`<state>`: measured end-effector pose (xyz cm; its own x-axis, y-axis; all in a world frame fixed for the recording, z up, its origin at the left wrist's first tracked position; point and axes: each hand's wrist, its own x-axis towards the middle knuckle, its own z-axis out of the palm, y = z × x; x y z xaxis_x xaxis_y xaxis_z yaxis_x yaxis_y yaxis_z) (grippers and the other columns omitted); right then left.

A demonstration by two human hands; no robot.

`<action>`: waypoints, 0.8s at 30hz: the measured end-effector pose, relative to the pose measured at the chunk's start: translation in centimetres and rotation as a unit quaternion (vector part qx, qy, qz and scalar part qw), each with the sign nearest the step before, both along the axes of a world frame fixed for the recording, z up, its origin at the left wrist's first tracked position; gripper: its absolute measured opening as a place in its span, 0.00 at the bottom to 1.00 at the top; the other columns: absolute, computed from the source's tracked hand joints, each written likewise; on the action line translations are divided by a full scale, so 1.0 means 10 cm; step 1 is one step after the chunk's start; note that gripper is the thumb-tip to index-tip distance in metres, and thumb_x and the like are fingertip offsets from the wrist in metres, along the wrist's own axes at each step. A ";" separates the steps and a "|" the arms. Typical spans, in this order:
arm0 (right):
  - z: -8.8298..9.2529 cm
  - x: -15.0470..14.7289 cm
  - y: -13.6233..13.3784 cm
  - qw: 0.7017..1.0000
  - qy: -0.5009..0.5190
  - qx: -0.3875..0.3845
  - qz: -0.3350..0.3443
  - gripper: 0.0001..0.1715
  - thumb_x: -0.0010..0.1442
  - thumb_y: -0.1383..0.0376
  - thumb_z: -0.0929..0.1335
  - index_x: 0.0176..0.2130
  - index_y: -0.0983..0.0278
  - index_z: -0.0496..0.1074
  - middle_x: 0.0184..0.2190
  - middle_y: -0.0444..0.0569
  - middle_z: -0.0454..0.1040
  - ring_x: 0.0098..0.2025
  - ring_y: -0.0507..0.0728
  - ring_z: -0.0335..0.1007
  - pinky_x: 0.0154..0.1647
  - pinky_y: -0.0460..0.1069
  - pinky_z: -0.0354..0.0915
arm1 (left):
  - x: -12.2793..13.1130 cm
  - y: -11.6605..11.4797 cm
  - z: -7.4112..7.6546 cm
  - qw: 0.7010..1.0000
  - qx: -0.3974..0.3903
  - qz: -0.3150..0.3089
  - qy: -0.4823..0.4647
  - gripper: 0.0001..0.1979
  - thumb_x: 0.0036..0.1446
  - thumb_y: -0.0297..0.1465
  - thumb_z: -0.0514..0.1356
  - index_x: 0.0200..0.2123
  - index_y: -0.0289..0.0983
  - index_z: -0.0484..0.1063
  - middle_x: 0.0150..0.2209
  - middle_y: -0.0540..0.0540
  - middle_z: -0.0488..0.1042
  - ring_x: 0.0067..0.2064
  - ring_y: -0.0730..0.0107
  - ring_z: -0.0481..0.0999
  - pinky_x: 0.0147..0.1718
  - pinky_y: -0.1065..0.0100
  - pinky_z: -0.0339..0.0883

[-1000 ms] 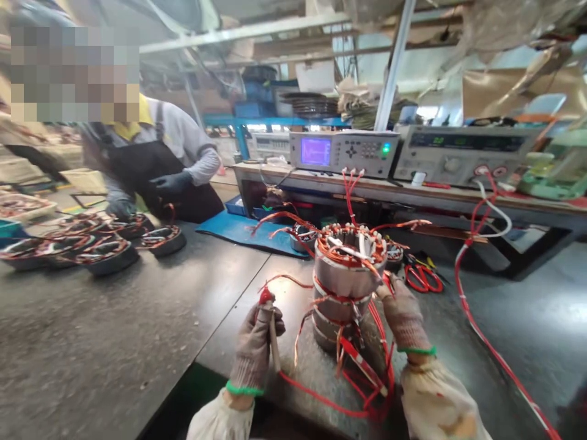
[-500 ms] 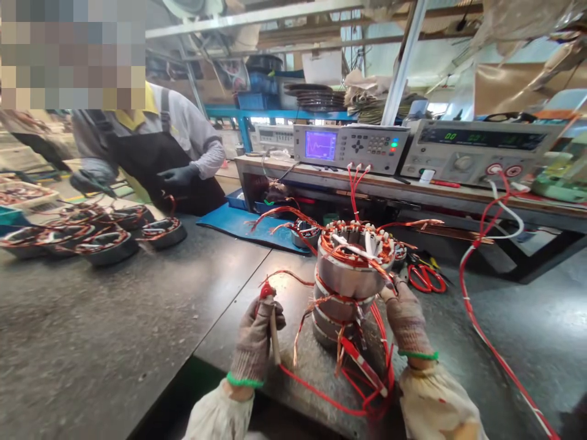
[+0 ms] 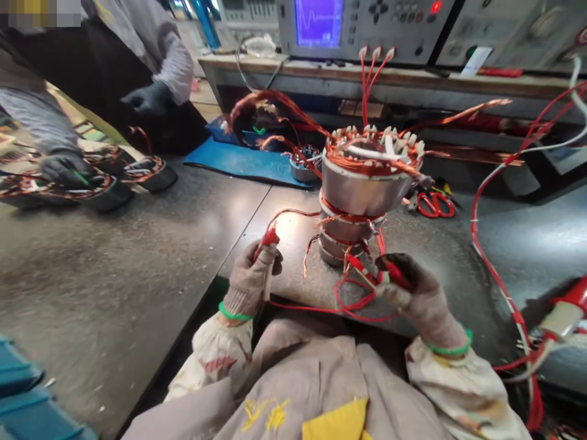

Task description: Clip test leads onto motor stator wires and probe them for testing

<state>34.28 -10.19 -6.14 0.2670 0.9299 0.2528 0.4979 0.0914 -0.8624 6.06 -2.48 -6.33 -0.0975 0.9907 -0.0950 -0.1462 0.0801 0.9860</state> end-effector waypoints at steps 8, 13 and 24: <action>0.04 -0.33 -0.06 0.984 0.117 -0.084 0.103 0.19 0.56 0.56 0.73 0.47 0.60 0.77 0.39 0.48 0.82 0.40 0.59 0.78 0.43 0.53 0.74 | -0.16 -0.15 -0.27 0.946 0.069 -0.163 0.273 0.17 0.47 0.42 0.71 0.38 0.38 0.82 0.29 0.45 0.80 0.30 0.64 0.79 0.26 0.70 0.70; 0.20 -0.14 -0.27 0.947 0.178 -0.213 0.163 0.21 0.55 0.53 0.74 0.45 0.62 0.78 0.37 0.46 0.82 0.38 0.59 0.77 0.37 0.50 0.72 | -0.04 -0.20 -0.50 0.986 0.060 -0.073 0.140 0.20 0.50 0.43 0.71 0.42 0.37 0.79 0.28 0.47 0.80 0.27 0.67 0.79 0.28 0.69 0.74; -0.12 -0.22 -0.27 0.964 0.059 -0.249 0.078 0.18 0.58 0.55 0.71 0.45 0.62 0.80 0.37 0.46 0.82 0.36 0.58 0.76 0.39 0.50 0.70 | 0.09 -0.21 -0.66 0.996 0.065 0.016 0.054 0.21 0.46 0.42 0.74 0.40 0.36 0.78 0.25 0.51 0.78 0.24 0.71 0.77 0.26 0.70 0.75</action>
